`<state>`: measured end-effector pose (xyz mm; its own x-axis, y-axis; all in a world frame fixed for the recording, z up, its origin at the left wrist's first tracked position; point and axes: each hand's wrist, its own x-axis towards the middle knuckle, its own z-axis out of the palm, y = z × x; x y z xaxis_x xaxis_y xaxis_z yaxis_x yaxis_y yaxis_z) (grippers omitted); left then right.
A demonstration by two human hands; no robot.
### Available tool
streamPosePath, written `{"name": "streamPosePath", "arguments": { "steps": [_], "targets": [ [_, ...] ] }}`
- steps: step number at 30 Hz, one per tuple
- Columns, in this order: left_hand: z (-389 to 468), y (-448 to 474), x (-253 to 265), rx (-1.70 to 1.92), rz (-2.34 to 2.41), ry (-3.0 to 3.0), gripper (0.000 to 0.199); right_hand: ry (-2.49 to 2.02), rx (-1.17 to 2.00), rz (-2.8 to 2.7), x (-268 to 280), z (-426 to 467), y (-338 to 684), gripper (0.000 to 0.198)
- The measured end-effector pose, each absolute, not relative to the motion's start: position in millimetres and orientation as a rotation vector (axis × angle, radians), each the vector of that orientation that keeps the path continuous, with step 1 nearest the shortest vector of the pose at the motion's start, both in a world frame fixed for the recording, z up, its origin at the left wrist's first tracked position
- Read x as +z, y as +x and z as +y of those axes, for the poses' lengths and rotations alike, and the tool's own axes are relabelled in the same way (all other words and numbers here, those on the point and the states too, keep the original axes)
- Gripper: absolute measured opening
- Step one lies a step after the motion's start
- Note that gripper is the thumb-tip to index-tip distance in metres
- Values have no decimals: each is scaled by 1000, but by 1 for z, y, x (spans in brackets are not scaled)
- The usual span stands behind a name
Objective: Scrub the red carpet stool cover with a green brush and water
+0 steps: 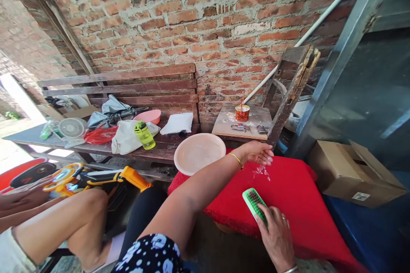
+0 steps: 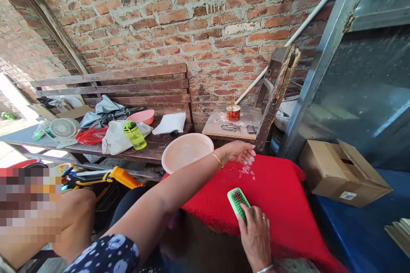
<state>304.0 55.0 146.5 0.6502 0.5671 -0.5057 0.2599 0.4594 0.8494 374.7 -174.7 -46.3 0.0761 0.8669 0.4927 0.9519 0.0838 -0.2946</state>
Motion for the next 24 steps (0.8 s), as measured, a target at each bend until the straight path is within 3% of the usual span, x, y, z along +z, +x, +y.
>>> {"name": "streamPosePath", "arguments": {
  "steps": [5, 13, 18, 24],
  "targets": [
    [35, 329, 141, 126, 800, 1183, 37, -1825, -187, -1803, -42, -176, 372, 39],
    [9, 242, 88, -137, 1172, 1435, 38, -1837, -119, -1781, -38, -177, 370, 37],
    [-3, 192, 72, -46, 1268, 1592, 38, -1817, -99, -1797, -36, -177, 372, 40],
    [-55, 134, 46, 237, 1175, 2287, 39, -1796, -132, -1808, -33, -177, 373, 46]
  ]
}}
